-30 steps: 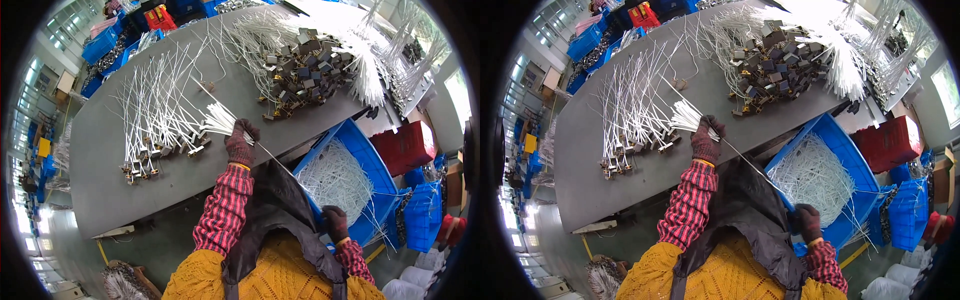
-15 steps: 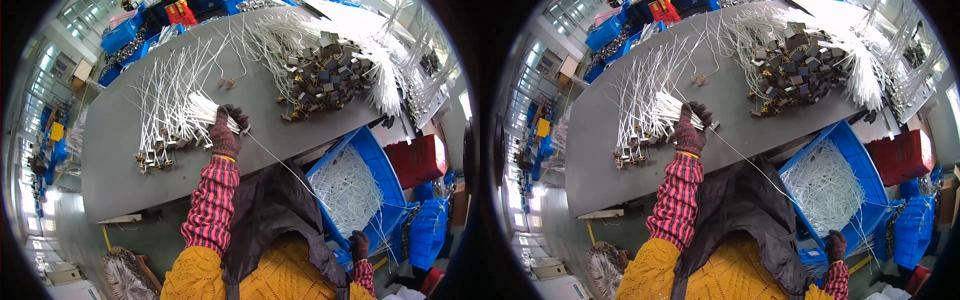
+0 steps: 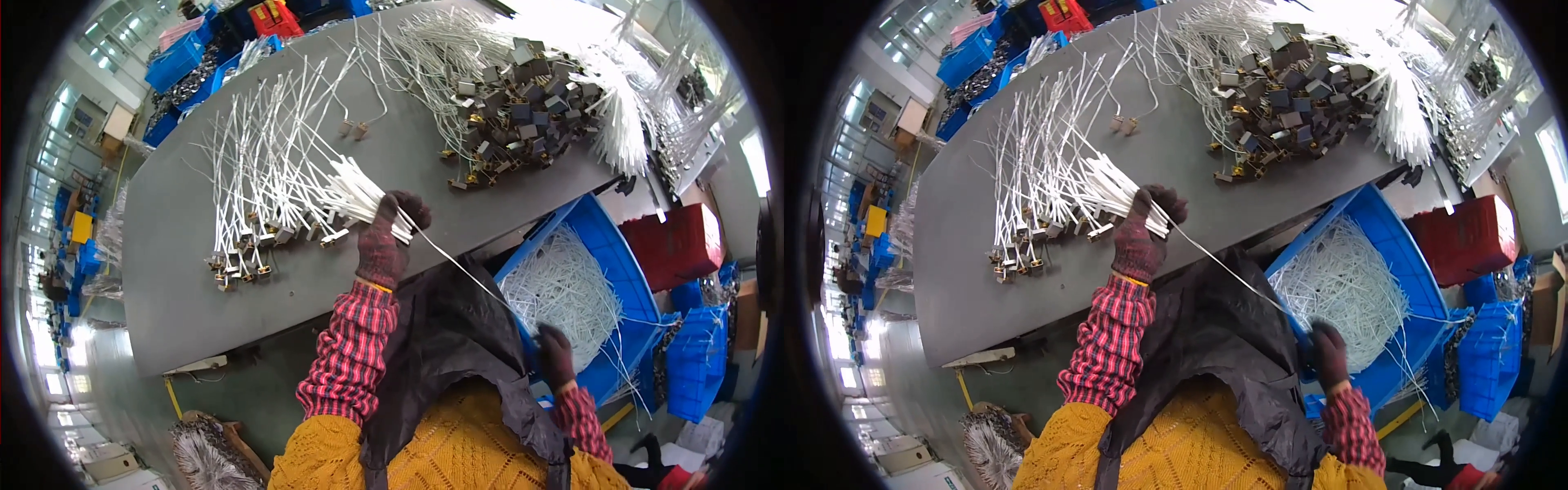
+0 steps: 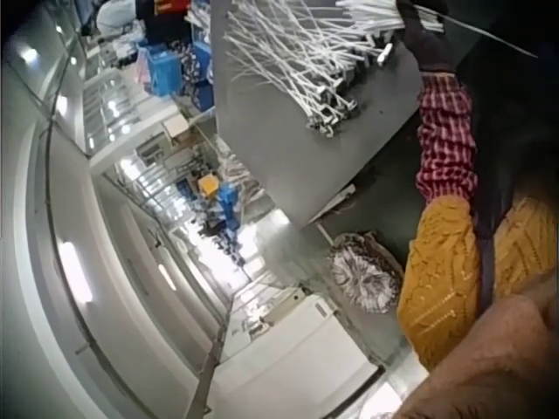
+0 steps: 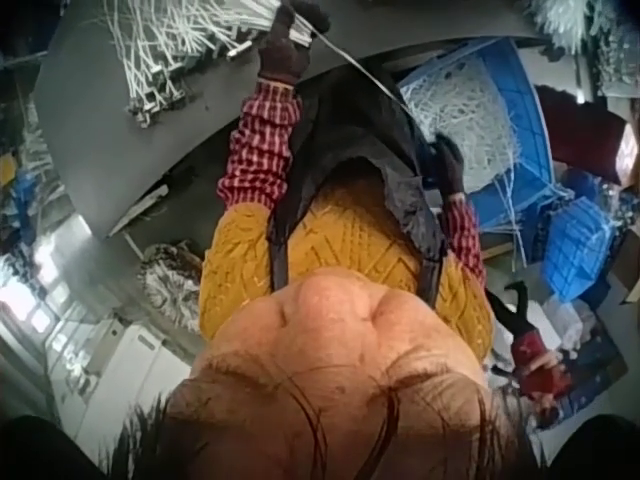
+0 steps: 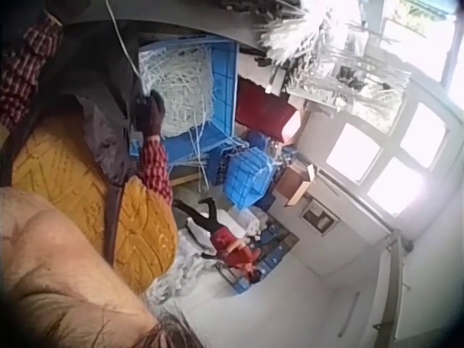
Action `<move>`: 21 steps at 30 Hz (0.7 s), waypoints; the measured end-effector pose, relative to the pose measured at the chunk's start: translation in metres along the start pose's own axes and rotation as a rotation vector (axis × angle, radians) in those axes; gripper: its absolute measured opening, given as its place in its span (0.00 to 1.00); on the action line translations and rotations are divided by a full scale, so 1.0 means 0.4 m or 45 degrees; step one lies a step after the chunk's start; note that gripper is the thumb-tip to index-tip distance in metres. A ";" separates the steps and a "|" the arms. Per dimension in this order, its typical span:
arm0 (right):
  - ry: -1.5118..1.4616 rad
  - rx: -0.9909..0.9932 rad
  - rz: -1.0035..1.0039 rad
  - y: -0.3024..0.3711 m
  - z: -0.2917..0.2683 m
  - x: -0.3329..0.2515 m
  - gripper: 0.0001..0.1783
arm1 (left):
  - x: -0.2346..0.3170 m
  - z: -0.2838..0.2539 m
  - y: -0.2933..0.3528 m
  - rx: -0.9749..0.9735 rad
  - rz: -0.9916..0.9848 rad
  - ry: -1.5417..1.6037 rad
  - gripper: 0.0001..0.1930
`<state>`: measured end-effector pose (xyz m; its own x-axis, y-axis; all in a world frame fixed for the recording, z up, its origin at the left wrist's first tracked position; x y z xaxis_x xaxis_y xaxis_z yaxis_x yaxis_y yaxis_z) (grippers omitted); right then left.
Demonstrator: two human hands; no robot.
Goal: The person assembles wiring harnesses by hand, attaching bundles of wires to metal components at a workbench.
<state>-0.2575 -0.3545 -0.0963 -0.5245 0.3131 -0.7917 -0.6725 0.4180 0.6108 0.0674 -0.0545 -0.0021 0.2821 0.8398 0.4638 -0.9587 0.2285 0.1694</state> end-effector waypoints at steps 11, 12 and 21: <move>0.385 -0.587 -0.438 -0.116 0.875 -0.524 0.31 | 0.105 -0.035 -0.046 0.255 0.186 -1.009 0.11; 0.381 -0.618 -0.452 -0.133 0.917 -0.547 0.31 | 0.186 -0.044 -0.062 0.292 0.362 -1.515 0.11; 1.283 -0.020 -1.227 -0.564 1.188 -0.680 0.32 | 0.400 -0.062 0.032 0.395 0.382 -0.701 0.13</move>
Point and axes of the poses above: each hand's wrist, its own y-axis away from the middle knuckle, its own z-axis out of the palm, x = y × z, the point moved 2 cm from there along -y, towards the middle knuckle, and after that the axes turned 7 degrees about y, right-handed, at the moved point
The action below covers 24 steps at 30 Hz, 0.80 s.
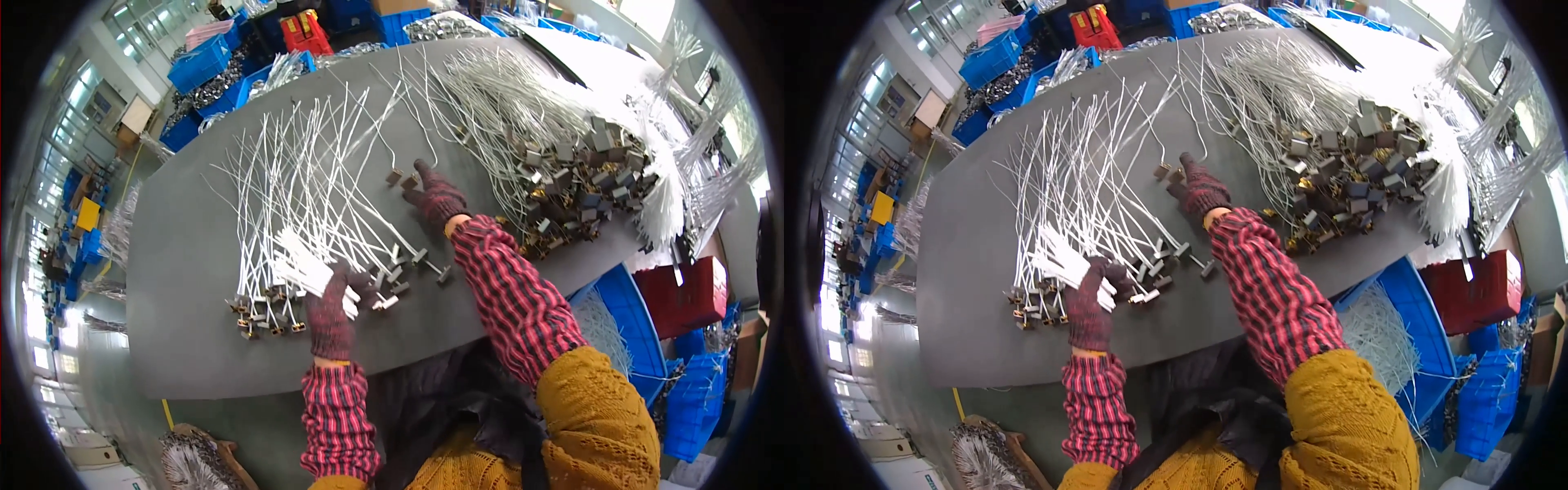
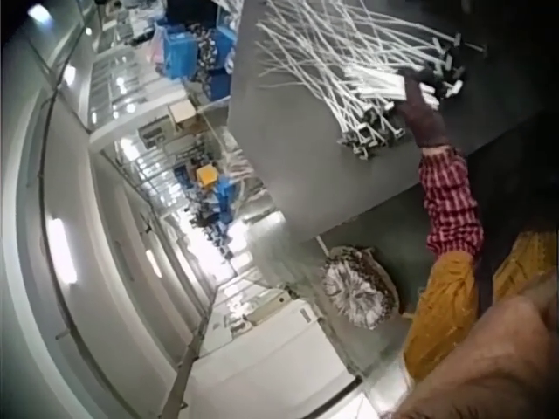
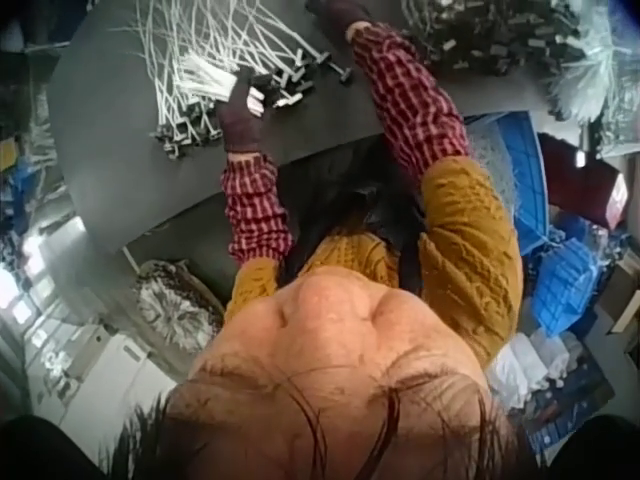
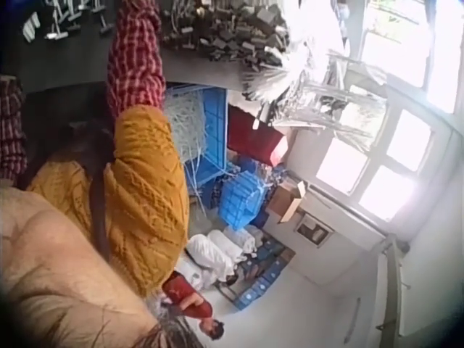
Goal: The person assembles wiring harnesses by hand, attaching bundles of wires to metal components at a workbench.
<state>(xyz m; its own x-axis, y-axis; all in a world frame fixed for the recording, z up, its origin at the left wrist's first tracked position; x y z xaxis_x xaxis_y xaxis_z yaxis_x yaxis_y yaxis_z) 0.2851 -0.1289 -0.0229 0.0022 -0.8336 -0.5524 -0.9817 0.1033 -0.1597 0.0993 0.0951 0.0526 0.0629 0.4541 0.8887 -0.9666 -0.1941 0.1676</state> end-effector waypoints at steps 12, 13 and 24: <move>-1.798 -0.312 0.433 0.407 -0.196 0.015 0.16 | -0.156 0.106 0.060 -0.403 -0.071 -0.526 0.16; -1.879 -0.343 0.441 0.473 -0.228 0.009 0.16 | -0.202 0.120 0.068 -0.674 0.351 -1.142 0.18; -1.974 -0.478 0.466 0.791 -0.384 0.073 0.12 | -0.400 0.297 0.191 -1.000 -0.473 -0.270 0.13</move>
Point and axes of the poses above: each hand's wrist, its own y-axis away from the middle knuckle, its own z-axis out of the palm, x = y × z, the point moved 2 cm from there along -y, towards the middle knuckle, and after that the axes turned 7 degrees about y, right-handed, at the moved point
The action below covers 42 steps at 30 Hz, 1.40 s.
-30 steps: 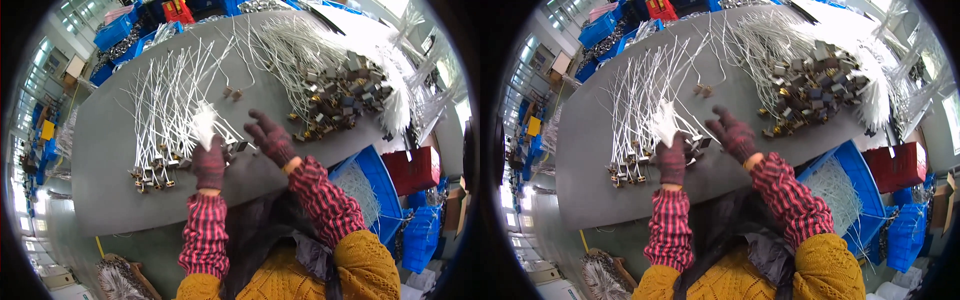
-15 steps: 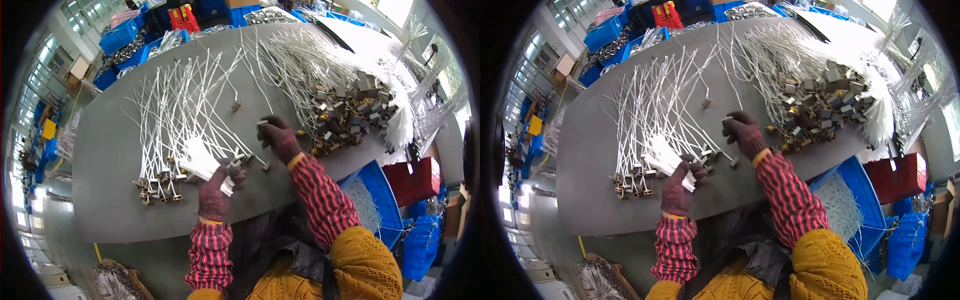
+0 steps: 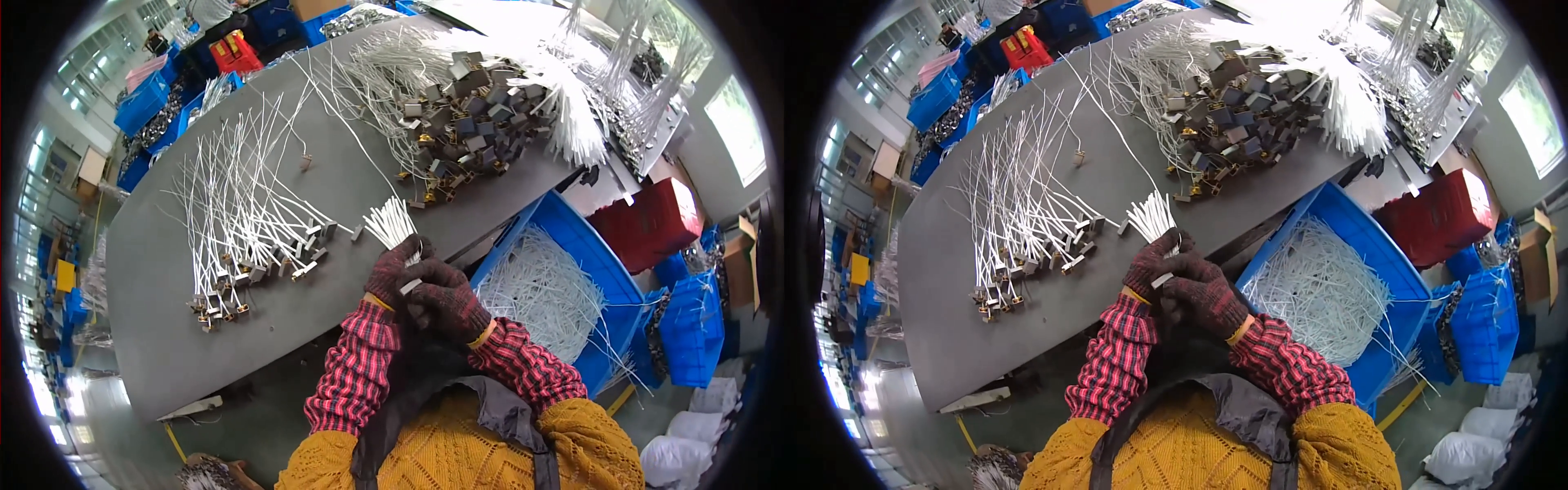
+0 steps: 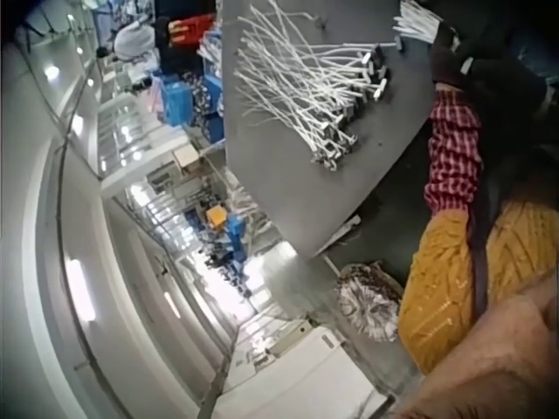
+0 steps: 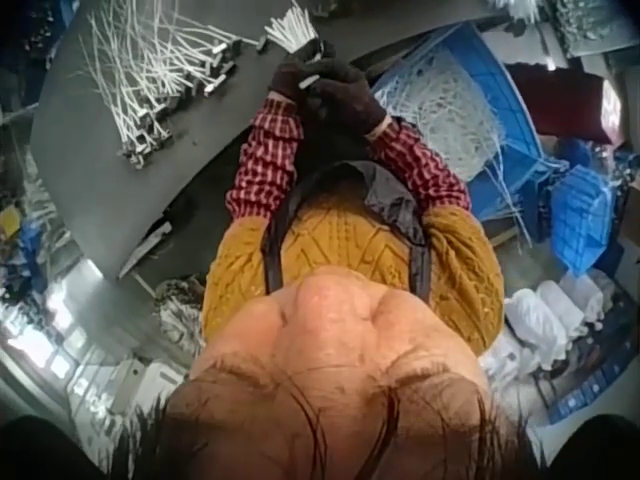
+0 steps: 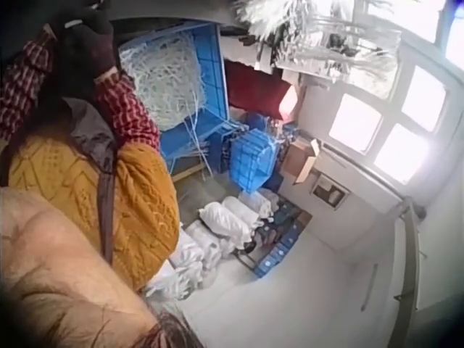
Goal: The person assembles wiring harnesses by hand, attaching bundles of wires to metal components at a workbench.
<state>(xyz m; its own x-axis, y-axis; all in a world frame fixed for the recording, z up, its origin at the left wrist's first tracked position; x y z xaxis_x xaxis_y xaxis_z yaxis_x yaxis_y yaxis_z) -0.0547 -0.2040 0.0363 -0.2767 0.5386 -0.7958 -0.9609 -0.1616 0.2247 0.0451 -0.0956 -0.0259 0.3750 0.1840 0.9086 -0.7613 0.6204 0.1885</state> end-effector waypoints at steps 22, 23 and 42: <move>0.954 1.109 0.421 0.869 -0.830 0.215 0.11 | 0.138 -0.112 -0.015 0.627 0.531 1.033 0.15; 0.945 1.139 0.416 0.876 -0.831 0.220 0.11 | 0.140 -0.124 -0.009 0.641 0.542 1.030 0.15; 0.911 0.110 -0.150 -0.252 0.048 -0.018 0.27 | 0.122 -0.122 0.052 0.764 0.391 0.127 0.13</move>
Point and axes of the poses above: each hand's wrist, its own y-axis away from the middle knuckle, its own z-axis out of the palm, x = y × z, the point moved 2 cm from there along -y, towards the middle knuckle, and after that the axes turned 7 degrees about y, right-handed, at the moved point
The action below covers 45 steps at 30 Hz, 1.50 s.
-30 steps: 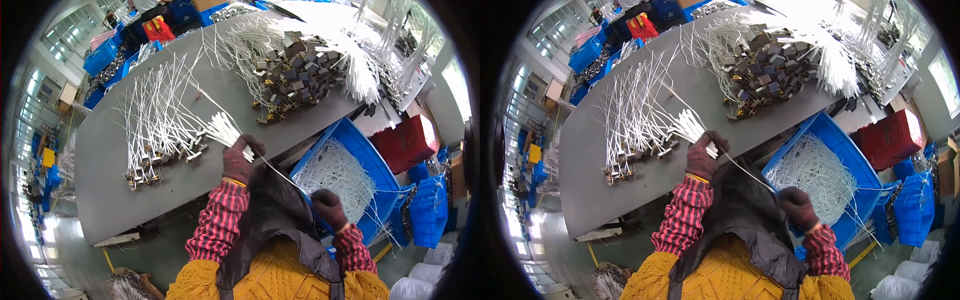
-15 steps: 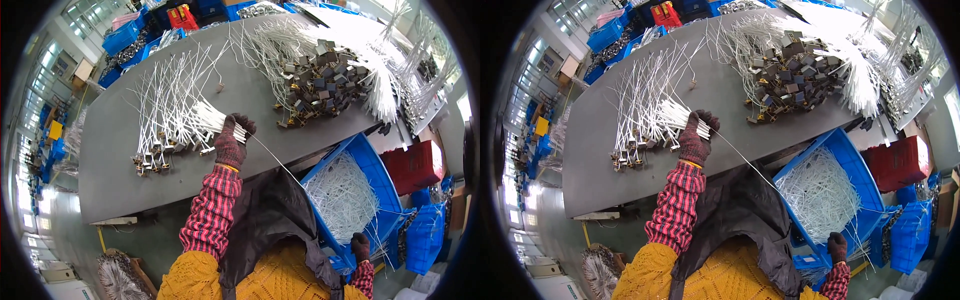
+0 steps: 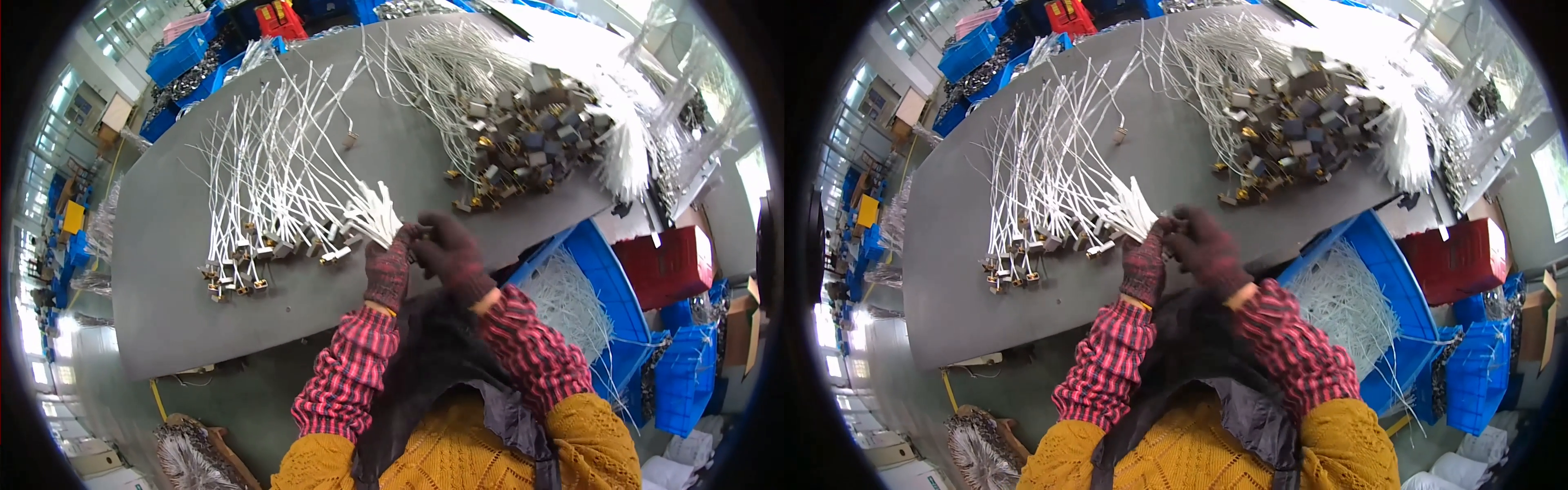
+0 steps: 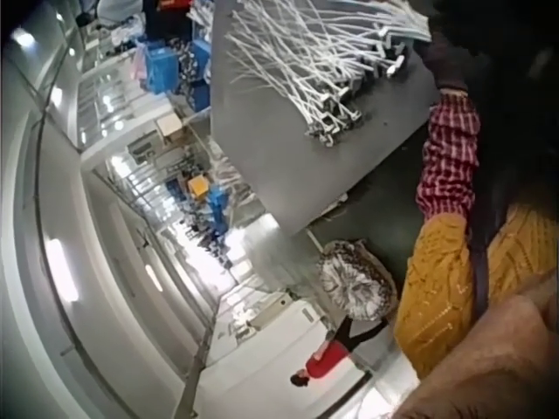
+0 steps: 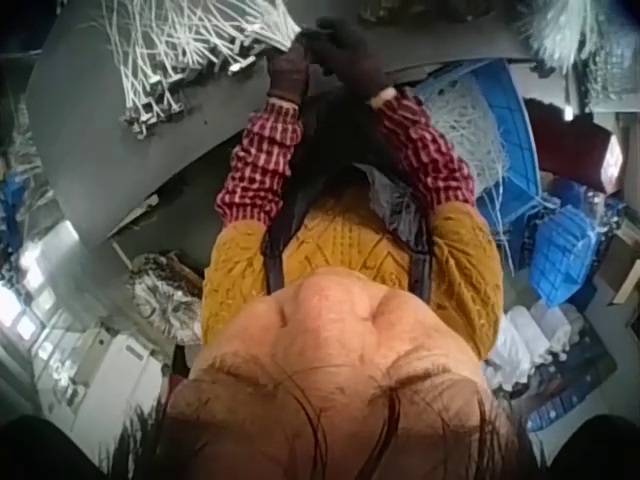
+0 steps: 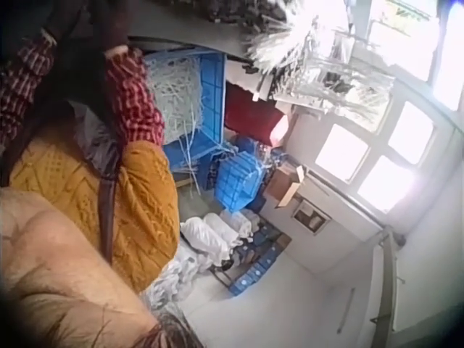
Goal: The person assembles wiring harnesses by hand, attaching bundles of wires to metal components at a workbench.
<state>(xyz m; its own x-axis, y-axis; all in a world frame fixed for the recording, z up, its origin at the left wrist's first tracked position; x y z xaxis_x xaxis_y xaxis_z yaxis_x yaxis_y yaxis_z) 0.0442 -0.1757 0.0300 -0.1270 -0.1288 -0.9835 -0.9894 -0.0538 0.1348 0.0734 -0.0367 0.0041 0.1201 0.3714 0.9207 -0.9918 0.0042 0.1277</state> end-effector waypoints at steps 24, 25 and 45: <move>-0.453 0.014 0.149 -0.209 0.077 -0.023 0.19 | 0.120 -0.177 -0.040 0.202 -0.317 0.393 0.16; -0.456 0.034 0.170 -0.134 0.061 -0.030 0.19 | 0.114 -0.135 -0.035 0.163 -0.426 0.429 0.12; 0.272 0.436 0.727 0.770 -0.460 0.379 0.15 | -0.084 0.092 0.087 0.031 -0.339 0.920 0.10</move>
<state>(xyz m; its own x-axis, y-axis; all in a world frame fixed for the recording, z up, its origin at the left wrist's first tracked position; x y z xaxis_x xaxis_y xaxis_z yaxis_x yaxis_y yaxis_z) -0.2668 -0.3938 -0.0555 -0.6517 -0.2379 -0.7202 -0.7431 0.3907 0.5433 0.0366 -0.0833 -0.0090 0.2882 0.8750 0.3890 -0.9311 0.1612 0.3272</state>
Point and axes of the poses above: each hand's wrist, its own y-axis away from the middle knuckle, its own z-axis out of the palm, x = y × z, the point moved 2 cm from there along -y, towards the middle knuckle, and after that the axes turned 7 degrees about y, right-handed, at the moved point
